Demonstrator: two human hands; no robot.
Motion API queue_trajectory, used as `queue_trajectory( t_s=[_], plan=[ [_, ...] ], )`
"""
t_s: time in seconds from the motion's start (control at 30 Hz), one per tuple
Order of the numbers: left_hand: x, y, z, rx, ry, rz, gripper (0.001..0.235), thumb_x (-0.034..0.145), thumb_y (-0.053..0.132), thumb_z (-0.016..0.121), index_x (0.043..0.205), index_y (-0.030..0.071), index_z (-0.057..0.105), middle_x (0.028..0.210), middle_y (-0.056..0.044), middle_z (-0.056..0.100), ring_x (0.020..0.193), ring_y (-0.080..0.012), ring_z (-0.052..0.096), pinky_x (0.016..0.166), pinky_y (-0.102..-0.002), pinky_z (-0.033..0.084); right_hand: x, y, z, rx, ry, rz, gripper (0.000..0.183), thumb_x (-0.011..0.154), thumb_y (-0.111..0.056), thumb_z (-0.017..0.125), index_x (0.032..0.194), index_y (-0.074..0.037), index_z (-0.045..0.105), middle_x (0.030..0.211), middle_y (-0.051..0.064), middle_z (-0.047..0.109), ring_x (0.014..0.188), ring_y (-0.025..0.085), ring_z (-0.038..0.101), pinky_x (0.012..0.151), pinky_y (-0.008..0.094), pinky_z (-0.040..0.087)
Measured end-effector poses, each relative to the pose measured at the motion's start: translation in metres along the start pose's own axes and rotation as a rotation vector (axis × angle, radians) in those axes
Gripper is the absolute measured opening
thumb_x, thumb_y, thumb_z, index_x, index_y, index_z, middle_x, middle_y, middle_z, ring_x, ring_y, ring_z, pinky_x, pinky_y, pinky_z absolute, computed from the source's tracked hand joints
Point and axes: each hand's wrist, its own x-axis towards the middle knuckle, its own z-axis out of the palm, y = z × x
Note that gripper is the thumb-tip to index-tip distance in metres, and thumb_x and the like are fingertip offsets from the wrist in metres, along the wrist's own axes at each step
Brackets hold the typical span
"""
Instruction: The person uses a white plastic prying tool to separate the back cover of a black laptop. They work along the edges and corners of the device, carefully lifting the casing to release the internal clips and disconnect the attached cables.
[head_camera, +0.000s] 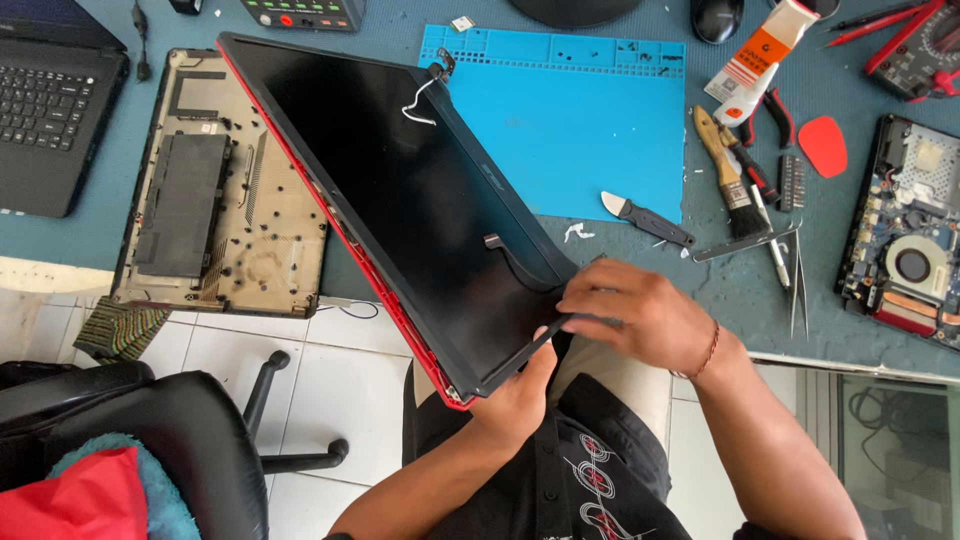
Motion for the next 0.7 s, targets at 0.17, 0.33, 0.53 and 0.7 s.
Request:
queue_trajectory(
  t_s=[0.17, 0.33, 0.53, 0.7],
  plan=[
    [0.015, 0.008, -0.002, -0.045, 0.023, 0.014, 0.034, 0.070, 0.001, 0.077, 0.099, -0.006, 0.061, 0.098, -0.017, 0.066, 0.090, -0.0253, 0.067, 0.084, -0.035, 0.056, -0.003, -0.001, 0.003, -0.052, 0.038, -0.032, 0.012, 0.086, -0.009, 0.063, 0.094, 0.001, 0.064, 0.088, 0.012, 0.063, 0.084, 0.032, 0.063, 0.075, 0.040, 0.054],
    [0.023, 0.009, 0.002, -0.137, 0.070, 0.001, 0.045, 0.059, -0.006, 0.083, 0.098, -0.012, 0.061, 0.095, -0.023, 0.066, 0.090, -0.0241, 0.067, 0.080, -0.034, 0.057, -0.009, -0.006, 0.007, -0.122, 0.081, 0.025, 0.013, 0.089, -0.007, 0.059, 0.098, 0.000, 0.065, 0.089, 0.013, 0.063, 0.087, 0.032, 0.066, 0.076, 0.039, 0.056],
    [0.023, 0.011, 0.013, -0.200, 0.066, 0.032, 0.055, 0.058, -0.009, 0.081, 0.108, -0.014, 0.057, 0.104, -0.023, 0.062, 0.102, -0.0250, 0.063, 0.083, -0.036, 0.054, -0.026, -0.001, 0.017, -0.375, 0.224, -0.057, 0.012, 0.087, 0.000, 0.060, 0.097, 0.004, 0.064, 0.092, 0.017, 0.063, 0.086, 0.034, 0.066, 0.078, 0.039, 0.056],
    [0.022, 0.011, 0.007, -0.307, 0.060, 0.029, 0.068, 0.059, -0.016, 0.077, 0.121, -0.014, 0.050, 0.115, -0.025, 0.056, 0.111, -0.0270, 0.056, 0.087, -0.041, 0.051, -0.037, 0.014, 0.017, -0.527, 0.272, -0.089, 0.014, 0.088, 0.002, 0.059, 0.100, 0.007, 0.065, 0.093, 0.020, 0.065, 0.086, 0.034, 0.067, 0.077, 0.037, 0.056]
  ],
)
